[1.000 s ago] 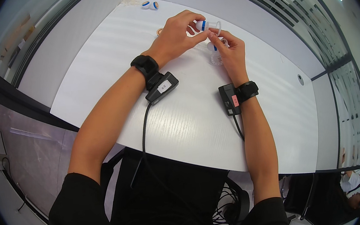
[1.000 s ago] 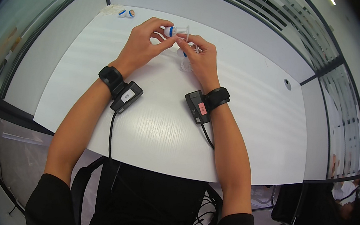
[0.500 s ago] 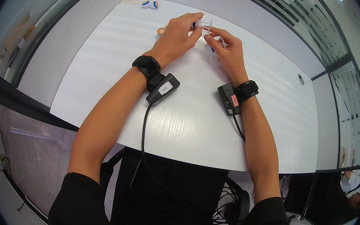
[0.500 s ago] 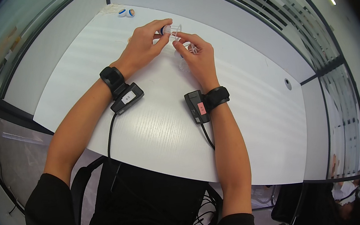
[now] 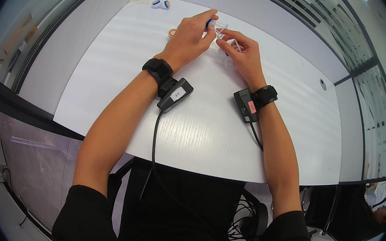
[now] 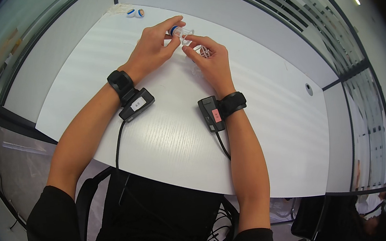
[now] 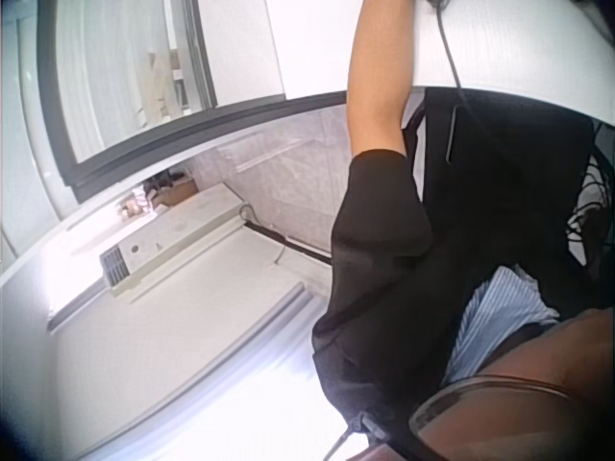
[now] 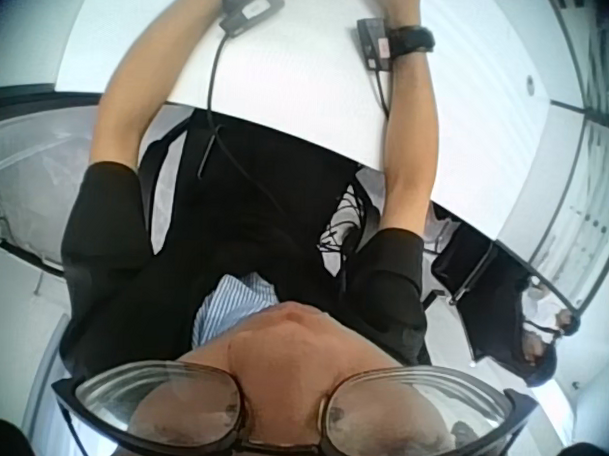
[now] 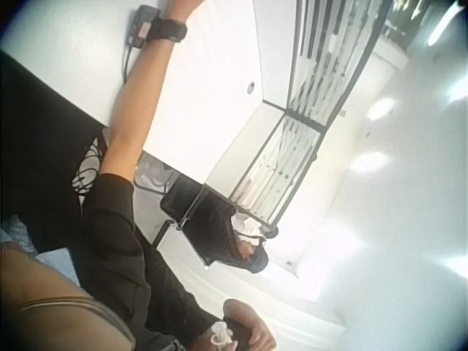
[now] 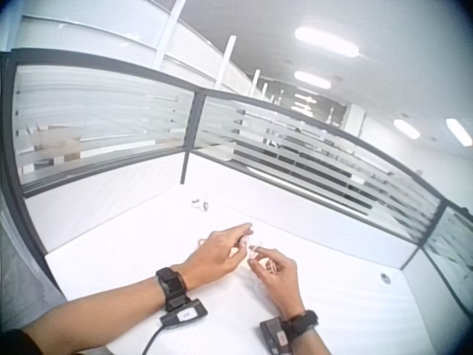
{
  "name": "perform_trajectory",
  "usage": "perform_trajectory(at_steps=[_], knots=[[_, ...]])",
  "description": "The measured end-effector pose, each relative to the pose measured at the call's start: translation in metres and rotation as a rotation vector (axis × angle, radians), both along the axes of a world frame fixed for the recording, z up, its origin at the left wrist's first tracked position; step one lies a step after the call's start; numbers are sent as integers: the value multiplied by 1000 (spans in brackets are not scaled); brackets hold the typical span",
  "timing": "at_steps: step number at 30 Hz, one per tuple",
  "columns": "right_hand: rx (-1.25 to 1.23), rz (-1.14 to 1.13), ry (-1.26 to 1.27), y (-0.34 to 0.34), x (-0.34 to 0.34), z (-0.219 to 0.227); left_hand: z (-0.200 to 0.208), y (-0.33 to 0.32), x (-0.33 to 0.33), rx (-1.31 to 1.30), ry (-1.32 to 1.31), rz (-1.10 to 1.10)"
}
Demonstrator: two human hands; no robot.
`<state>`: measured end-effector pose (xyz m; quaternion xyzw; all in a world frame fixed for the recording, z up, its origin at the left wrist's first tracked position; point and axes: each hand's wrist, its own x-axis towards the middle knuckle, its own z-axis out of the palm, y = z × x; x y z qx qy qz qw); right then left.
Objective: The person unrolls and checks a shuttlecock skirt, aligns a base cap, and combines the shuttlecock components before picking up and assembling additional plastic base caps on a desk.
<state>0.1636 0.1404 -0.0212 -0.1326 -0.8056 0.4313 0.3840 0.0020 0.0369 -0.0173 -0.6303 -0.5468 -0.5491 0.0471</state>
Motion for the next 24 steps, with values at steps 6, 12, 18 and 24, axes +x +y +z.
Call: perform_trajectory(at_steps=[6, 12, 18, 24], knots=[[-21, 17, 4, 1, 0, -1, 3, 0, 0, -12, 15, -4], [-59, 35, 51, 1, -1, -4, 4, -1, 1, -48, -14, -15], [-62, -5, 50, 5, -2, -3, 0, 4, -1, 26, -23, -25], [-106, -98, 136, 6, -3, -4, -5, 5, -2, -25, 94, -59]])
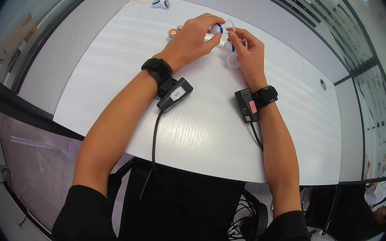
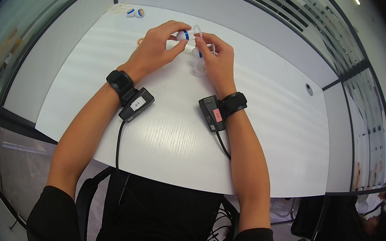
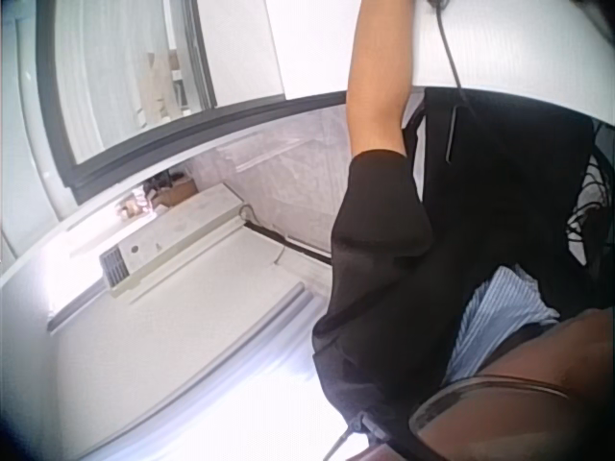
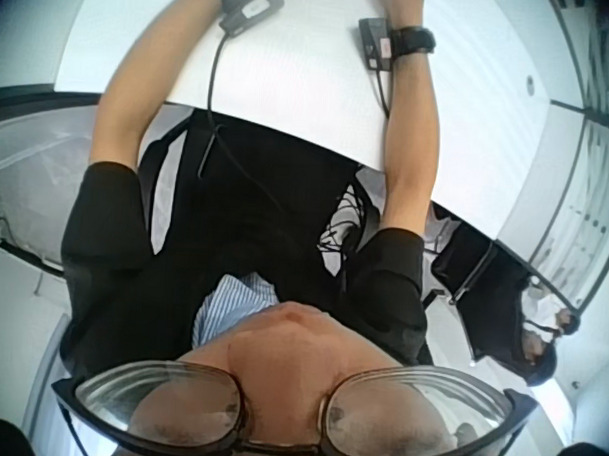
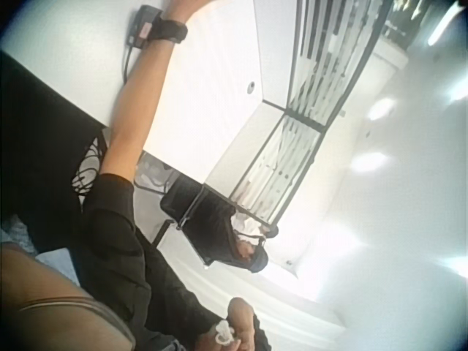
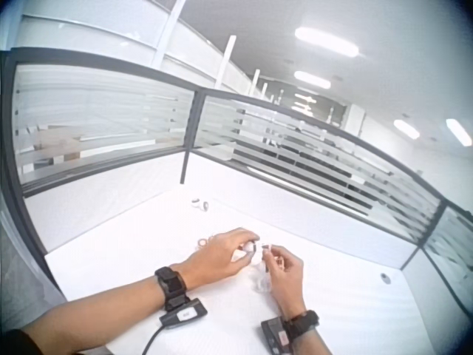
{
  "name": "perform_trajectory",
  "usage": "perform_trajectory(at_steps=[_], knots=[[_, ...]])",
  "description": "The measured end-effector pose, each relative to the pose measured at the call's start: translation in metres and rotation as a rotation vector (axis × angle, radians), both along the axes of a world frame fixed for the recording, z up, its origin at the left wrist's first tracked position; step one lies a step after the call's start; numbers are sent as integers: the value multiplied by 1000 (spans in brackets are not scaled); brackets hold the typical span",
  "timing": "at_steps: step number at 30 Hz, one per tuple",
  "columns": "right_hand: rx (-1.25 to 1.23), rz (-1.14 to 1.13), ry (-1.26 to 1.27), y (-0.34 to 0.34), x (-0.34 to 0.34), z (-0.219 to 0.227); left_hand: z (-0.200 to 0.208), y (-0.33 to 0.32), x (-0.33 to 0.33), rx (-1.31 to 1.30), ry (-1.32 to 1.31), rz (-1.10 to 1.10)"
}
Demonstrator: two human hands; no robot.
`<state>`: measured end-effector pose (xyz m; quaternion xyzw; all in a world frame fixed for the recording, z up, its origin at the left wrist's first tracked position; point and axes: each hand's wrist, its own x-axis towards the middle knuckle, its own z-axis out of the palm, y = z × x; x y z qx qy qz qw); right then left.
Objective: The person unrolls and checks a shuttlecock skirt, aligns a base cap, and combines the shuttlecock components before picking up and assembling additional plastic base caps on a desk.
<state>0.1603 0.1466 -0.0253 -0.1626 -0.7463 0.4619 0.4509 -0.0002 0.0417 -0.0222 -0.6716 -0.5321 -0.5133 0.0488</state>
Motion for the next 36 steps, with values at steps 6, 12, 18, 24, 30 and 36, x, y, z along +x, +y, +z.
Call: perform_trajectory(at_steps=[6, 12, 18, 24, 30, 36], knots=[[-32, -33, -13, -2, 1, 3, -4, -1, -4, -16, 35, 77], [-99, -118, 19, 4, 3, 0, -1, -4, 0, -67, 45, 174], [-138, -70, 11, 3, 3, -1, -1, -8, -4, -51, 55, 161], [-173, -60, 13, 1, 3, -2, -3, -8, -4, -128, 7, 171], [-142, -45, -45, 15, 7, -10, 3, -7, -4, -199, 8, 186], [-65, -55, -33, 12, 3, -8, 4, -5, 0, 2, 5, 186]])
